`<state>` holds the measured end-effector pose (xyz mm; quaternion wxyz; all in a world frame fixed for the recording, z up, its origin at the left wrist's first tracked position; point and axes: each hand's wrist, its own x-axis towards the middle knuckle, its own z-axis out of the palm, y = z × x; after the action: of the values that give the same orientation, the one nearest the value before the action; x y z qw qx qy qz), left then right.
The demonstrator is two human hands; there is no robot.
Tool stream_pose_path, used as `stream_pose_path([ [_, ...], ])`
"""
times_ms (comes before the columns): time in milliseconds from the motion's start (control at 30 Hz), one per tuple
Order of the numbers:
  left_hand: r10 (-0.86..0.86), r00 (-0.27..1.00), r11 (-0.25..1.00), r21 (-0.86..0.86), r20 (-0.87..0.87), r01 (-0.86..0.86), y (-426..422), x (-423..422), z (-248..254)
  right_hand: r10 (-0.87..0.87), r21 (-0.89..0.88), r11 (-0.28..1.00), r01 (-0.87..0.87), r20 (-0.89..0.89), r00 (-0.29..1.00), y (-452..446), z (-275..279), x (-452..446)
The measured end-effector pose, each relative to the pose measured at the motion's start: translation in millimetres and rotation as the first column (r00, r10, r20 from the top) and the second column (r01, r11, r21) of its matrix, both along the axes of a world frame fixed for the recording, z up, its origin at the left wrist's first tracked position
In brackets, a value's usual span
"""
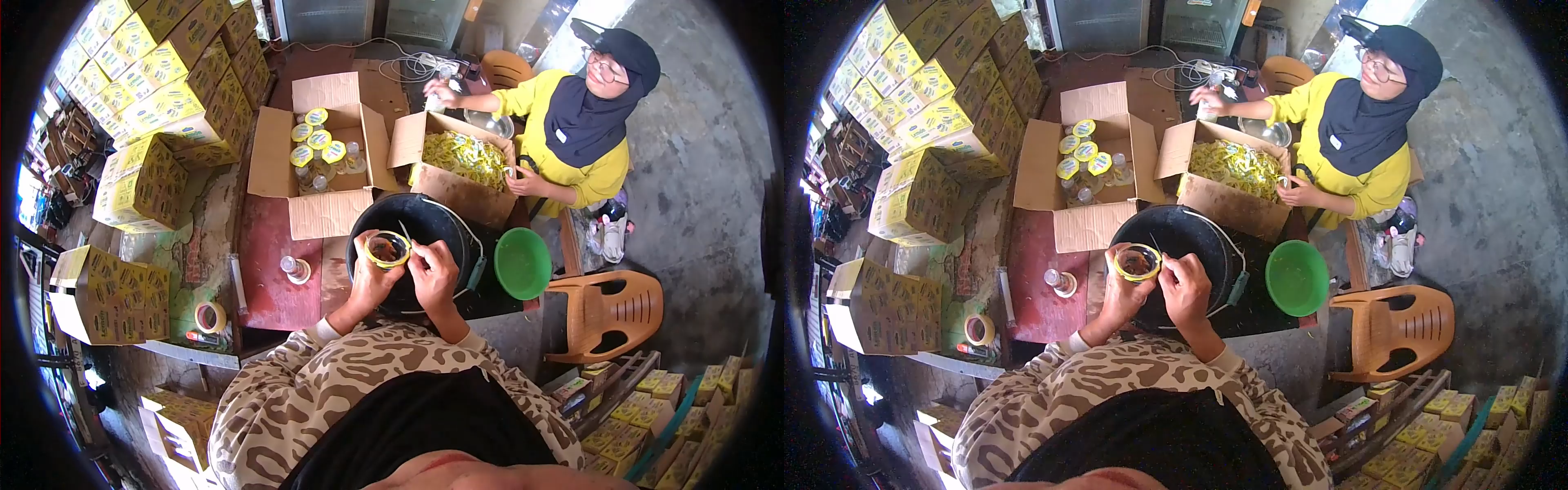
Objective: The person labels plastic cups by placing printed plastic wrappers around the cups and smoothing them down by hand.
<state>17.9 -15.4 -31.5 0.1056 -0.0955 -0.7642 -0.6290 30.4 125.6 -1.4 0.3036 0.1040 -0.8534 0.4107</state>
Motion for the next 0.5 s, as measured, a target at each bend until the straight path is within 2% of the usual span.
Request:
stream_pose_path([
  [67, 0.001, 0.999, 0.998, 0.067, 0.040, -0.003, -5, -6, -2, -0.013, 0.007, 1.000, 0.013, 0.014, 1.000, 2, 9, 6],
  [167, 0.005, 1.000, 0.995, 0.099, 0.000, -0.005, -9, -14, -9, -0.027, 0.028, 0.999, 0.026, 0.033, 0.999, 0, 13, 15],
  [233, -0.002, 1.000, 0.998, 0.070, -0.012, 0.003, -9, -14, -5, 0.005, 0.094, 0.996, -0.005, 0.002, 1.000, -1, 8, 16],
  [433, -0.034, 0.999, 0.999, 0.031, -0.018, 0.035, -11, -8, -10, 0.038, 0.071, 0.997, -0.038, 0.001, 0.999, -2, 10, 5],
  [500, -0.022, 1.000, 0.991, 0.136, 0.009, 0.021, -15, -11, -12, 0.054, 0.023, 0.998, -0.055, 0.032, 0.998, -4, 13, 10],
])
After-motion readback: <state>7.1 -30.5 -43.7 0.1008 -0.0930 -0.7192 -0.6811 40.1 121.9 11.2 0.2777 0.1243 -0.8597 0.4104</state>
